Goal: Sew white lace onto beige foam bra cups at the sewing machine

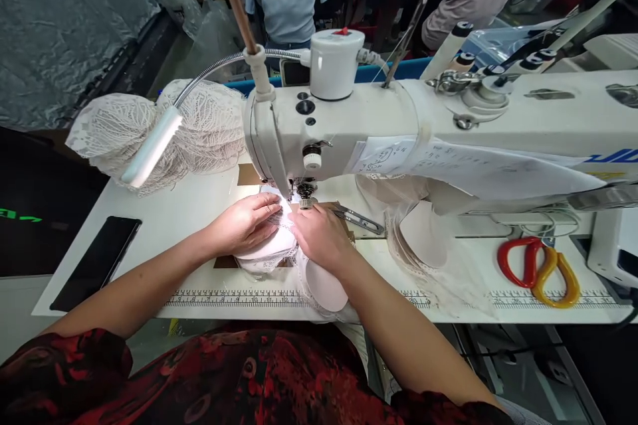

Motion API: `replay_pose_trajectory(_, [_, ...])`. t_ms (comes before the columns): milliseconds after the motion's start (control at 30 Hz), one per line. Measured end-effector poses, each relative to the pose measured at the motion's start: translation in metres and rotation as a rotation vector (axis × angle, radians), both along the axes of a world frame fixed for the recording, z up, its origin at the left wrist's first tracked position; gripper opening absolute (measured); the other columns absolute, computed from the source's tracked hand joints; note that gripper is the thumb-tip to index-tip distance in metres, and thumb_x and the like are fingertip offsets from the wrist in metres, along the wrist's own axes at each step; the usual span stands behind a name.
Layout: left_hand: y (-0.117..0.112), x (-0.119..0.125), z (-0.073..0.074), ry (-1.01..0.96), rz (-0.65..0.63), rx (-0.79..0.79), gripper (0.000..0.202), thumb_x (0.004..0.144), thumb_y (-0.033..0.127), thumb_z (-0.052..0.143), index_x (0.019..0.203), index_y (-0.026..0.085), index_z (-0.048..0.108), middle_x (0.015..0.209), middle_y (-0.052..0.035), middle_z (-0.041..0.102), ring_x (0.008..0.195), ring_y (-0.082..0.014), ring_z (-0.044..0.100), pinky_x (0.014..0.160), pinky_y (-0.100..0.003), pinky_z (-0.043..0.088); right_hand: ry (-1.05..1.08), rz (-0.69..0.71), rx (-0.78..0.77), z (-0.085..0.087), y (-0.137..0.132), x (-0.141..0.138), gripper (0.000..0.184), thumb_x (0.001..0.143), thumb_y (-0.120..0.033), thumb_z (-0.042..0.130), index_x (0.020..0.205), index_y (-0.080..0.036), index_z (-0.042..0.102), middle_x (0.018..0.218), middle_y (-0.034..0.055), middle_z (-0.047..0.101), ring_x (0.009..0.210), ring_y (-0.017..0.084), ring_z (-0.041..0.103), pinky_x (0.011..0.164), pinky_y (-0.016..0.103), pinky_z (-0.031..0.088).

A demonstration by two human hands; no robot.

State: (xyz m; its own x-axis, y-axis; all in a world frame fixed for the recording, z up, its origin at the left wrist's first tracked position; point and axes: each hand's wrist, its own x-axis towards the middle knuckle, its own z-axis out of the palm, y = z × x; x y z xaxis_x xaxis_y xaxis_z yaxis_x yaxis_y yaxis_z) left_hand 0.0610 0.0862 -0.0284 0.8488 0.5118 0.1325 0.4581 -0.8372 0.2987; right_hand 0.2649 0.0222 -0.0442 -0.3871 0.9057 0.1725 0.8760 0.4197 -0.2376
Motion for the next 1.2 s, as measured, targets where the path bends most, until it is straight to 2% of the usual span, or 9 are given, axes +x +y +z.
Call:
replay_pose_trajectory(200, [-0.002, 0.001, 0.001, 0.004, -0.072, 0.008, 0.042, 0.09, 0.033, 0.048, 0.12, 0.005, 0.058, 0.125, -0.0216, 0.056, 0.117, -0.0315, 0.054, 0.098, -0.044, 0.048, 0.04, -0.011, -0.04, -0.001, -0.001, 0.0, 0.026, 0.092, -0.026, 0.044, 0.086, -0.019, 0.068, 0.081, 0.0044, 0.065, 0.076, 0.019, 0.052, 0.07, 0.031, 0.034])
replay_pose_trajectory(267, [-0.001, 0.002, 0.0, -0.002, -0.091, 0.019, 0.044, 0.089, 0.033, 0.048, 0.12, 0.004, 0.058, 0.125, -0.0221, 0.056, 0.116, -0.0314, 0.054, 0.098, -0.044, 0.048, 0.028, -0.064, -0.071, 0.001, -0.002, -0.001, 0.025, 0.092, -0.029, 0.046, 0.096, -0.019, 0.068, 0.084, 0.005, 0.066, 0.079, 0.02, 0.054, 0.071, 0.031, 0.035])
replay_pose_trajectory(367, [0.003, 0.002, 0.001, 0.006, -0.109, 0.017, 0.048, 0.087, 0.034, 0.051, 0.123, 0.001, 0.056, 0.126, -0.0234, 0.055, 0.117, -0.0318, 0.053, 0.1, -0.044, 0.046, -0.012, -0.108, -0.112, 0.004, -0.001, -0.004, 0.033, 0.092, -0.031, 0.046, 0.119, -0.02, 0.061, 0.092, 0.0062, 0.067, 0.084, 0.022, 0.056, 0.071, 0.032, 0.035])
replay_pose_trajectory(433, [0.005, 0.003, 0.001, 0.017, -0.119, 0.006, 0.051, 0.086, 0.034, 0.051, 0.125, 0.001, 0.054, 0.128, -0.0236, 0.054, 0.12, -0.0321, 0.051, 0.102, -0.045, 0.044, -0.038, -0.11, -0.134, 0.006, -0.001, -0.006, 0.036, 0.092, -0.03, 0.044, 0.124, -0.02, 0.059, 0.095, 0.0069, 0.067, 0.085, 0.022, 0.056, 0.068, 0.032, 0.034])
replay_pose_trajectory(733, [0.01, 0.002, 0.003, 0.047, -0.137, -0.01, 0.053, 0.086, 0.031, 0.05, 0.13, 0.003, 0.051, 0.131, -0.0232, 0.053, 0.122, -0.0317, 0.05, 0.104, -0.047, 0.042, -0.01, -0.145, -0.116, 0.006, 0.0, -0.009, 0.033, 0.09, -0.028, 0.048, 0.119, -0.021, 0.062, 0.1, 0.0061, 0.068, 0.087, 0.022, 0.056, 0.067, 0.031, 0.035])
replay_pose_trajectory(933, [0.019, -0.001, 0.003, 0.085, -0.15, -0.027, 0.053, 0.085, 0.032, 0.051, 0.129, 0.002, 0.052, 0.134, -0.0225, 0.051, 0.124, -0.0307, 0.049, 0.107, -0.045, 0.04, -0.028, -0.141, -0.088, 0.007, 0.002, -0.012, 0.032, 0.088, -0.029, 0.052, 0.117, -0.021, 0.063, 0.101, 0.0061, 0.069, 0.085, 0.021, 0.056, 0.066, 0.03, 0.035])
replay_pose_trajectory(1200, [0.022, -0.004, 0.002, 0.128, -0.174, -0.018, 0.057, 0.081, 0.028, 0.051, 0.132, 0.002, 0.05, 0.139, -0.0219, 0.047, 0.128, -0.0314, 0.046, 0.108, -0.044, 0.039, 0.039, -0.108, -0.058, 0.003, 0.001, -0.012, 0.027, 0.089, -0.025, 0.049, 0.109, -0.02, 0.066, 0.089, 0.0046, 0.066, 0.077, 0.018, 0.053, 0.061, 0.029, 0.032])
